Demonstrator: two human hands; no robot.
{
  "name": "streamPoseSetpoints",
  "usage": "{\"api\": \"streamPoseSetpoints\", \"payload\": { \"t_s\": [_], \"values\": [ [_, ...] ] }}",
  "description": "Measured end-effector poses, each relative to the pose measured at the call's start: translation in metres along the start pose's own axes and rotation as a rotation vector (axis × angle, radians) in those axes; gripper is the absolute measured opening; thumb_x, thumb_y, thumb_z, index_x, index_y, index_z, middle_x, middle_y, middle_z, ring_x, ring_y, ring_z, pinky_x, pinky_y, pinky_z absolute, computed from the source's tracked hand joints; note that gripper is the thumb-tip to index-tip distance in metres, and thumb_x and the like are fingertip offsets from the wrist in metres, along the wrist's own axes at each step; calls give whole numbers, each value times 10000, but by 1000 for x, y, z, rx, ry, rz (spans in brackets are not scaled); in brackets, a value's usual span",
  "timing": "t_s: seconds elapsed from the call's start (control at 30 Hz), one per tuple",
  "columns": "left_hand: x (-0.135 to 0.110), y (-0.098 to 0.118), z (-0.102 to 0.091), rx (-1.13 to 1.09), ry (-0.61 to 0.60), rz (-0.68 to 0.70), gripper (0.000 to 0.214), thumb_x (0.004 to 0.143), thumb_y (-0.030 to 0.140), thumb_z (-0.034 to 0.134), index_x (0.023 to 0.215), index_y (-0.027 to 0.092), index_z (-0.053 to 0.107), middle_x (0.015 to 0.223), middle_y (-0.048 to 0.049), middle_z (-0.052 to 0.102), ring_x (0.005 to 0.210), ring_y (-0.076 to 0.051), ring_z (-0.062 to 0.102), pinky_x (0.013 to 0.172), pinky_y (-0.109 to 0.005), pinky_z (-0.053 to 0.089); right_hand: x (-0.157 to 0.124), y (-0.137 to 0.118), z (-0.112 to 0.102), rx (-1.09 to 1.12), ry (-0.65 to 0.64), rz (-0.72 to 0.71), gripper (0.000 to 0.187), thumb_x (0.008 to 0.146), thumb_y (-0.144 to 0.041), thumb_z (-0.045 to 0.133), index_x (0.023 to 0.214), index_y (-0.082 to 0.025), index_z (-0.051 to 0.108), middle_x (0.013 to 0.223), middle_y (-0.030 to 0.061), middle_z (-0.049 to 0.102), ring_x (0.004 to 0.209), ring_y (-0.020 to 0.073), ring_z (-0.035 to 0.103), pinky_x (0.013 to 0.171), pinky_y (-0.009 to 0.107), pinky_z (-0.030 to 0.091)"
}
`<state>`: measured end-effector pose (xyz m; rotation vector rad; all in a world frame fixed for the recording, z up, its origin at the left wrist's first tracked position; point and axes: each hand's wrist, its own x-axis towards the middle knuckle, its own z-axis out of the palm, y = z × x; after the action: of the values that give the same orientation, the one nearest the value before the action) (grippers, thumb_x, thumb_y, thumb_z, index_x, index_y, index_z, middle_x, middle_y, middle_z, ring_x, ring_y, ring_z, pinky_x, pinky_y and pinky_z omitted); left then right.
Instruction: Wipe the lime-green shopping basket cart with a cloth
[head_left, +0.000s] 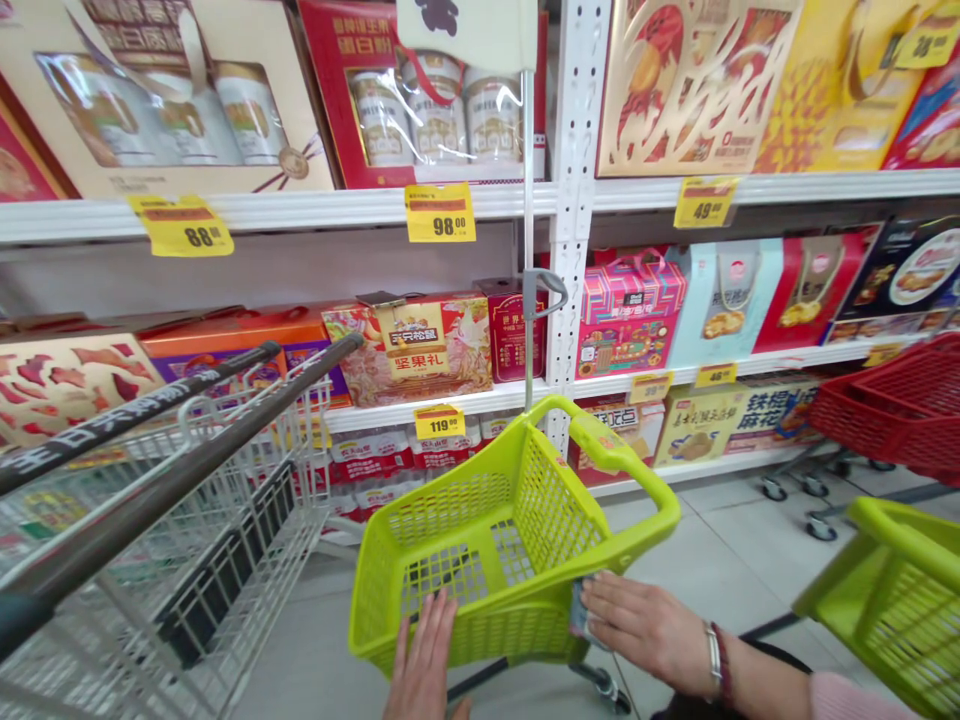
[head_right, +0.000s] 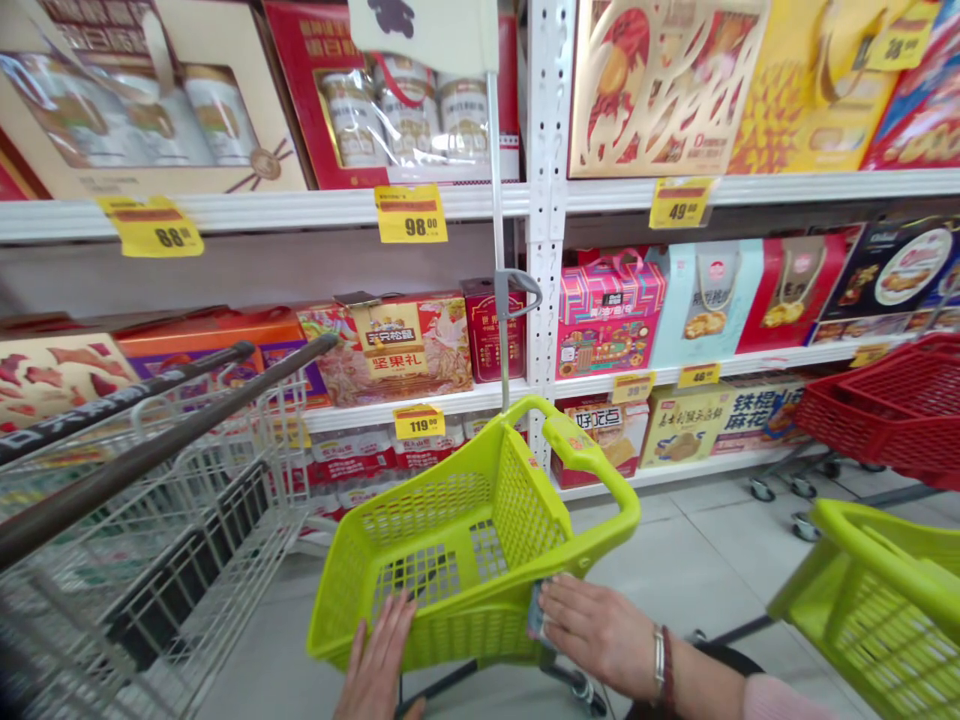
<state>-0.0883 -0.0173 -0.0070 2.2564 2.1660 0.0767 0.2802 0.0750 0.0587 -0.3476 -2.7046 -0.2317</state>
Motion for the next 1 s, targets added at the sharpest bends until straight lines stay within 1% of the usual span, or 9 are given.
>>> {"api": "streamPoseSetpoints", "payload": {
  "t_s": [0.1,0.17,0.27,0.47,0.63,0.73,0.83,0.9,1.0],
  "values": [
    [-4,-1,3,48,85,16,920,674,165,523,1566,125,302,1701,-40,210,1594,-277,153,1302,-516,137,3,5,-30,-6,-39,-17,306,1040,-125,536,1319,-178,650,1397,91,652,1408,192,499,1218,416,376],
    [-6,-2,2,49,102,22,927,666,153,524,1566,127,304,1699,-37,221,1593,-277,162,1302,-509,137,-1,7,-29,-6,-64,-32,291,1046,-132,525,1295,-170,670,1368,90,673,1415,196,491,1218,404,380],
    [-6,-3,1,26,96,16,965,635,155,535,1569,128,294,1703,-29,203,1597,-258,143,1312,-483,96,-13,10,1,24,-91,-61,276,1044,-146,530,1268,-162,691,1316,87,705,1416,189,490,1219,380,378],
    [-4,-4,4,20,71,20,942,648,181,528,1562,118,310,1706,-39,195,1599,-269,124,1313,-504,80,-42,4,92,63,-38,-18,332,1015,-105,464,1166,-196,745,1254,70,738,1336,163,577,1193,331,406],
    [-2,-8,15,-29,142,54,989,653,177,553,1587,150,230,1699,-74,252,1600,-278,120,1301,-533,117,-48,5,121,90,-203,-90,273,993,-145,517,1139,-143,748,1301,93,712,1348,185,568,1212,319,374],
    [-1,-9,18,-28,218,81,1027,670,148,554,1604,179,127,1696,-74,274,1601,-269,120,1297,-545,126,-45,7,124,146,-196,-99,256,999,-146,527,1125,-125,749,1292,122,713,1338,189,578,1227,326,341],
    [0,-9,18,-32,230,86,1053,651,134,555,1605,186,111,1703,-65,260,1604,-267,96,1293,-537,148,-37,7,118,167,-167,-113,222,1021,-165,535,1056,-136,753,1220,119,746,1303,193,605,1213,347,365],
    [-1,-9,19,-33,219,78,1051,631,138,554,1598,173,144,1702,-66,261,1604,-268,96,1293,-533,148,-27,5,105,158,-129,-117,210,1035,-186,543,1007,-157,749,1186,97,759,1285,195,617,1206,369,381],
    [-2,-8,20,-30,223,69,1030,625,149,553,1586,160,183,1696,-70,279,1603,-266,104,1297,-534,111,-6,3,78,99,-31,-69,191,1040,-163,538,1071,-162,726,1239,90,738,1297,196,605,1197,393,399]
  ]
}}
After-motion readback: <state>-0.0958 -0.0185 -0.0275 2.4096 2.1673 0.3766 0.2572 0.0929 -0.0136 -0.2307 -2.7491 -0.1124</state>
